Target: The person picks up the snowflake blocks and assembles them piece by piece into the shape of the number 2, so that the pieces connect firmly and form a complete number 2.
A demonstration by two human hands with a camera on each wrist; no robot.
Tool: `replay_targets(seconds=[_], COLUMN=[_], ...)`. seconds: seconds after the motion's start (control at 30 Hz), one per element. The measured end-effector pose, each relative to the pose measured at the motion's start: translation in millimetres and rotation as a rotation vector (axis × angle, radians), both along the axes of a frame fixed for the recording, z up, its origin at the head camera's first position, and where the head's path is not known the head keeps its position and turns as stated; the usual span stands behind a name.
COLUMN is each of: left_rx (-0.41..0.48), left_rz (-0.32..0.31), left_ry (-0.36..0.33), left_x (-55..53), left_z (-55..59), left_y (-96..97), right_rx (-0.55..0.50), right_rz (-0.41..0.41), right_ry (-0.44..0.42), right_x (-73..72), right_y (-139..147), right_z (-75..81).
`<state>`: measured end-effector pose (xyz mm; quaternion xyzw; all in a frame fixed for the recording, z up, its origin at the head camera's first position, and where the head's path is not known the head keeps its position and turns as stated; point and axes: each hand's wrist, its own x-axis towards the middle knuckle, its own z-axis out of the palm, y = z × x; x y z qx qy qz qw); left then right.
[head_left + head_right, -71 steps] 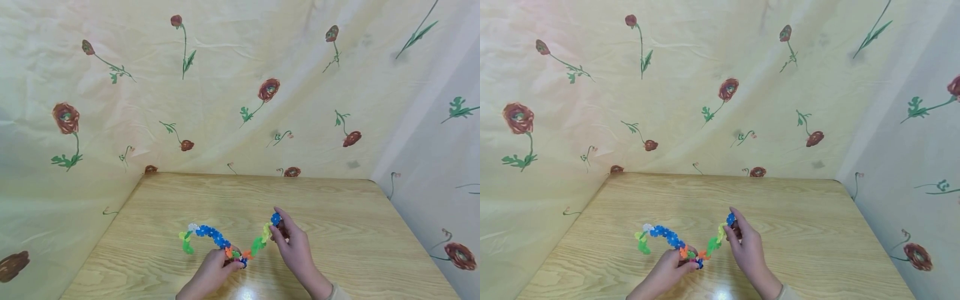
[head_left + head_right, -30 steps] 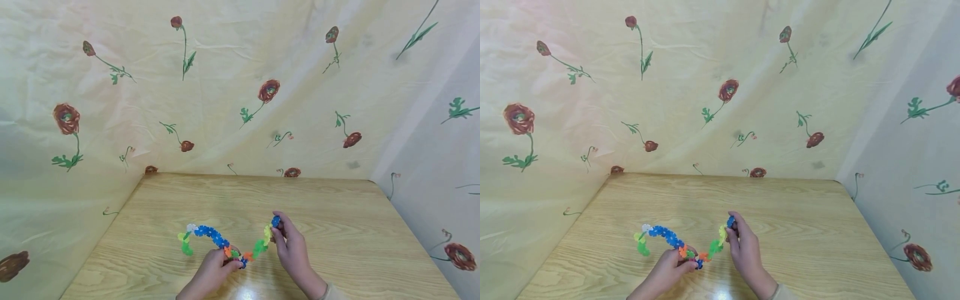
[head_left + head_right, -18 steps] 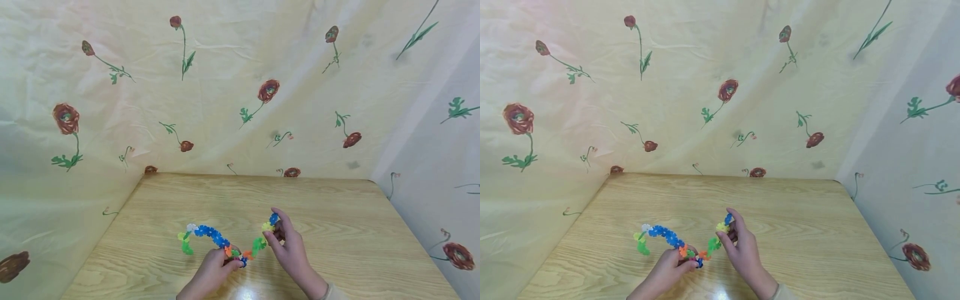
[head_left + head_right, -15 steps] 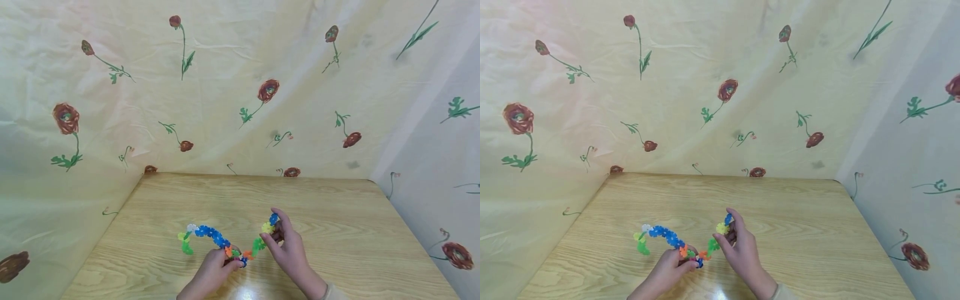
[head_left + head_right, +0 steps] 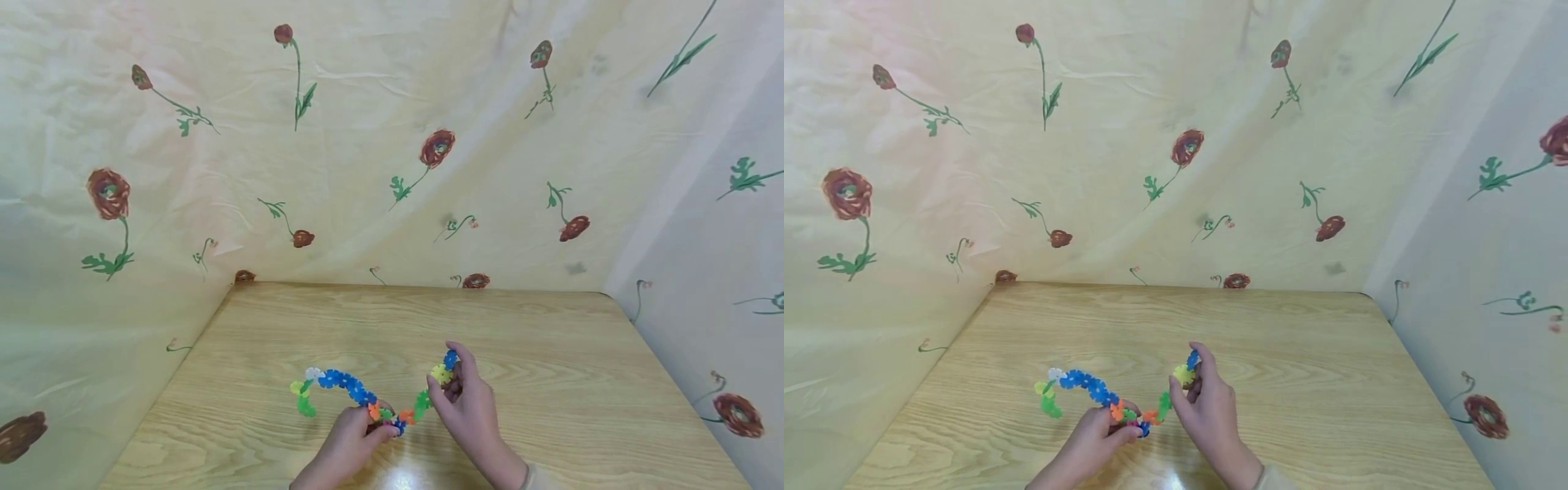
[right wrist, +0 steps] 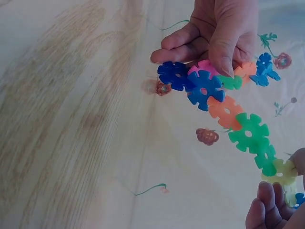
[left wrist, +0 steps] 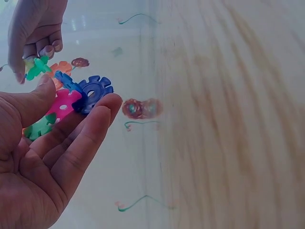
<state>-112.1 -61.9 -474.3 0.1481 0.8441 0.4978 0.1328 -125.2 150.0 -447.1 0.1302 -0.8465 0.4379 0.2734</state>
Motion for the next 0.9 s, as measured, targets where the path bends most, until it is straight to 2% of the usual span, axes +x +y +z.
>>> replay_targets(seconds=[0.17, 0.33, 0.63, 0.9], left_rx=[0.026, 0.005, -0.001, -0.006], left_rz=[-0.012, -0.022, -0.027, -0.023], left_ry=[0.041, 0.047, 0.047, 0.058], left_x=[-0.3, -0.3, -1.4, -2.2], left_z=[-2.0, -1.2, -0.8, -1.9], left_y=[-0.9, -2.5, -4.7, -5.3], right_rx=[0.026, 0.031, 0.012, 0.020], right_rz=[-0.054, -0.072, -0.006, -0.005], right_ry=[-0.003, 0.009, 0.078, 0.107], right_x=[1.1, 1.1, -2.3, -3.7], right_y=[-2.5, -4.6, -6.0, -6.9], right_z=[1.0, 0.7, -5.2, -6.8])
